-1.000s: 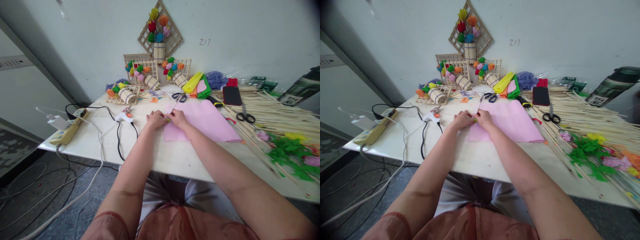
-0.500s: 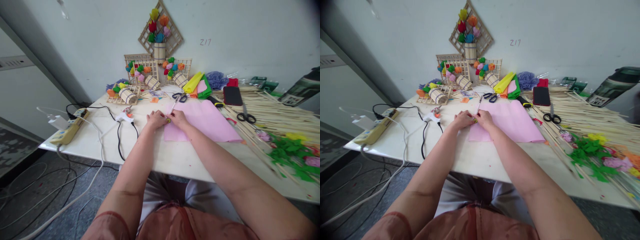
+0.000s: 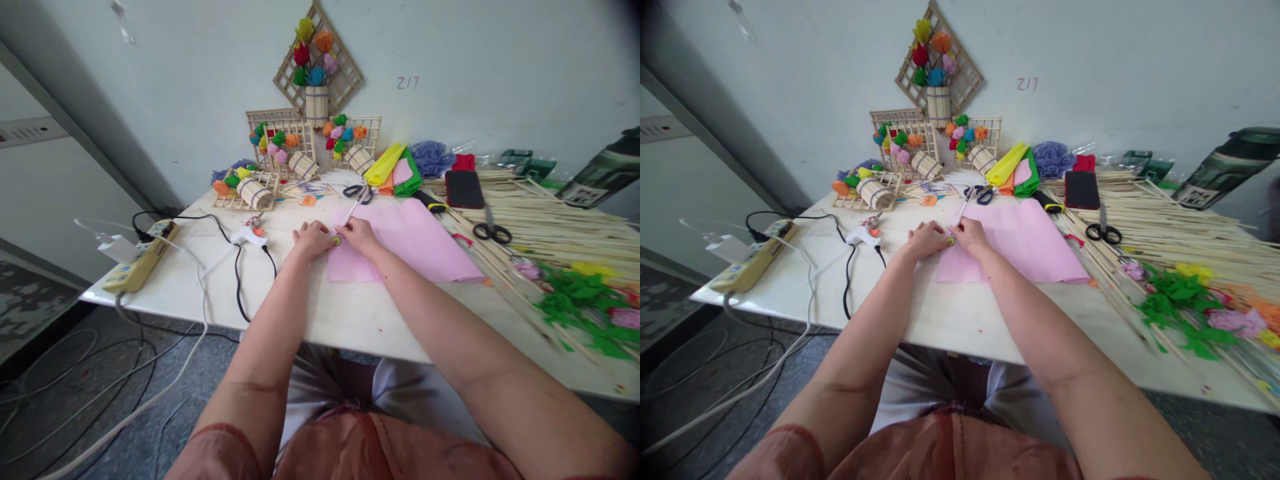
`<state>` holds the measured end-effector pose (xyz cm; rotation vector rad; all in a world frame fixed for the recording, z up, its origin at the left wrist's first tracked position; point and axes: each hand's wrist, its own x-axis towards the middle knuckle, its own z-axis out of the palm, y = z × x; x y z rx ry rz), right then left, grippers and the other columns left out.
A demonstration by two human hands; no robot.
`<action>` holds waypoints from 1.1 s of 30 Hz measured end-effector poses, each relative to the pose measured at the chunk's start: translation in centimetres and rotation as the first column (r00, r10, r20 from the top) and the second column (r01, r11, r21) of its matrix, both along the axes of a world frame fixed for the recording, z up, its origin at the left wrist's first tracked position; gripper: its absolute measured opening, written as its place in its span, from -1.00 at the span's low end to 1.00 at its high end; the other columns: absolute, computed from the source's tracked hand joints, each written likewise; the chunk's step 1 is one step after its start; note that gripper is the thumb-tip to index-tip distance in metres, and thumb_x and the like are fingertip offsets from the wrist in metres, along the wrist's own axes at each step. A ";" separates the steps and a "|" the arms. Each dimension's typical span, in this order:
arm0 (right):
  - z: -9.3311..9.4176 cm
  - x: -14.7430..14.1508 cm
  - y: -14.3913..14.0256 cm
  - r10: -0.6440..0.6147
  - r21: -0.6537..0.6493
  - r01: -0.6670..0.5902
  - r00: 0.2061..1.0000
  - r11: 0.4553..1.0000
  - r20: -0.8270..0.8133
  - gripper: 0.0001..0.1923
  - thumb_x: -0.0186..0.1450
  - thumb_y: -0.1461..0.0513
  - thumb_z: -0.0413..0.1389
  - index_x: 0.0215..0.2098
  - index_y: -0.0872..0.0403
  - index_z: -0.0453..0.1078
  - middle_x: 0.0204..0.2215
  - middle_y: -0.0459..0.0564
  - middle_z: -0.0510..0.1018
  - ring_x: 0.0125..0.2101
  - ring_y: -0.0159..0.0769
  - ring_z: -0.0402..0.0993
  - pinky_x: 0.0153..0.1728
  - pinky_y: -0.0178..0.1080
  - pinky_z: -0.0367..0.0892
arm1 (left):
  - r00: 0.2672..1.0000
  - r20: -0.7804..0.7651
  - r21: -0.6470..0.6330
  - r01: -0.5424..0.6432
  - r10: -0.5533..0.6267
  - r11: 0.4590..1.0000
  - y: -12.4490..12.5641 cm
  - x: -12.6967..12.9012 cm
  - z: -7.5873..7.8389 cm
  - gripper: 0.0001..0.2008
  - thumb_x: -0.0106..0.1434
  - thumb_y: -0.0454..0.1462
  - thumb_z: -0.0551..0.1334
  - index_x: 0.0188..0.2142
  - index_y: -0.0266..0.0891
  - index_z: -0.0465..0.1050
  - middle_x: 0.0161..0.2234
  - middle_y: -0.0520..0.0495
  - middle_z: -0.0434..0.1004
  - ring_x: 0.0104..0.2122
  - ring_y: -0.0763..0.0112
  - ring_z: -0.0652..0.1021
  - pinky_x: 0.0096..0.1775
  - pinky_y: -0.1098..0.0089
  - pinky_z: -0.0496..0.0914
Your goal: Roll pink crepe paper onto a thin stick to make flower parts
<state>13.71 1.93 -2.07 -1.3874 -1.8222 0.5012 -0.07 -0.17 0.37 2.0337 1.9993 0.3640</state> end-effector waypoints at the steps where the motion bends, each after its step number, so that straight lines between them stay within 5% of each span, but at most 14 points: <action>1: 0.0 0.1 0.0 0.004 -0.004 -0.004 1.000 1.000 -0.001 -0.77 0.15 0.17 0.08 -0.38 0.20 0.46 -0.53 -0.01 0.52 -0.51 -0.39 0.35 -0.45 -0.37 0.20 | 1.000 0.003 -0.001 -0.001 0.001 1.000 -0.1 0.1 0.1 -0.60 0.04 0.00 0.23 -0.15 -0.08 0.34 0.03 -0.11 0.36 0.16 0.08 0.17 0.10 0.01 0.03; 9: 0.1 0.2 0.0 0.013 -0.008 -0.013 1.000 1.000 -0.013 -0.79 0.12 0.17 0.09 -0.44 0.18 0.45 -0.58 -0.05 0.49 -0.53 -0.41 0.32 -0.51 -0.39 0.17 | 0.998 0.036 0.000 0.047 -0.047 0.999 -0.6 0.1 0.4 -0.73 0.09 -0.11 0.26 -0.19 -0.04 0.37 0.28 -0.01 -0.08 0.26 0.01 -0.18 0.13 -0.12 -0.17; 15: 0.4 0.2 -0.4 0.012 -0.008 -0.012 0.999 1.000 -0.042 -0.79 0.11 0.18 0.10 -0.48 0.19 0.44 -0.59 -0.05 0.48 -0.54 -0.43 0.30 -0.52 -0.39 0.16 | 0.999 0.023 -0.049 0.036 -0.035 0.998 -0.7 0.3 0.6 -0.74 0.10 -0.08 0.25 -0.19 0.00 0.42 0.30 0.07 -0.16 0.26 0.00 -0.22 0.14 -0.10 -0.20; 21: 0.3 0.2 -0.3 0.000 0.029 0.000 1.000 1.000 0.006 -0.78 0.12 0.16 0.09 -0.48 0.18 0.45 -0.59 -0.06 0.48 -0.55 -0.43 0.30 -0.51 -0.39 0.15 | 0.999 0.017 -0.064 0.042 -0.041 0.997 -0.5 0.1 0.7 -0.70 0.10 -0.04 0.23 -0.16 0.03 0.42 0.29 0.07 -0.12 0.26 -0.03 -0.19 0.14 -0.11 -0.17; 27: 0.0 0.2 -0.1 -0.024 0.027 0.021 0.994 0.999 0.103 -0.77 0.13 0.15 0.10 -0.47 0.17 0.46 -0.56 -0.03 0.51 -0.54 -0.41 0.31 -0.53 -0.38 0.12 | 0.996 -0.001 -0.030 0.092 -0.092 0.995 0.2 -0.2 -0.3 -0.72 0.10 -0.01 0.20 -0.19 0.06 0.43 0.16 0.06 0.20 0.23 0.01 0.00 0.12 -0.11 -0.09; 33: 0.1 0.1 -0.1 -0.009 0.014 0.007 0.992 1.000 0.122 -0.77 0.14 0.16 0.10 -0.44 0.18 0.47 -0.54 -0.01 0.52 -0.53 -0.39 0.33 -0.52 -0.37 0.13 | 0.995 0.009 -0.010 0.103 -0.103 0.995 0.6 -0.5 -0.8 -0.72 0.08 -0.02 0.21 -0.20 0.06 0.43 0.11 0.06 0.27 0.21 0.01 0.04 0.11 -0.11 -0.08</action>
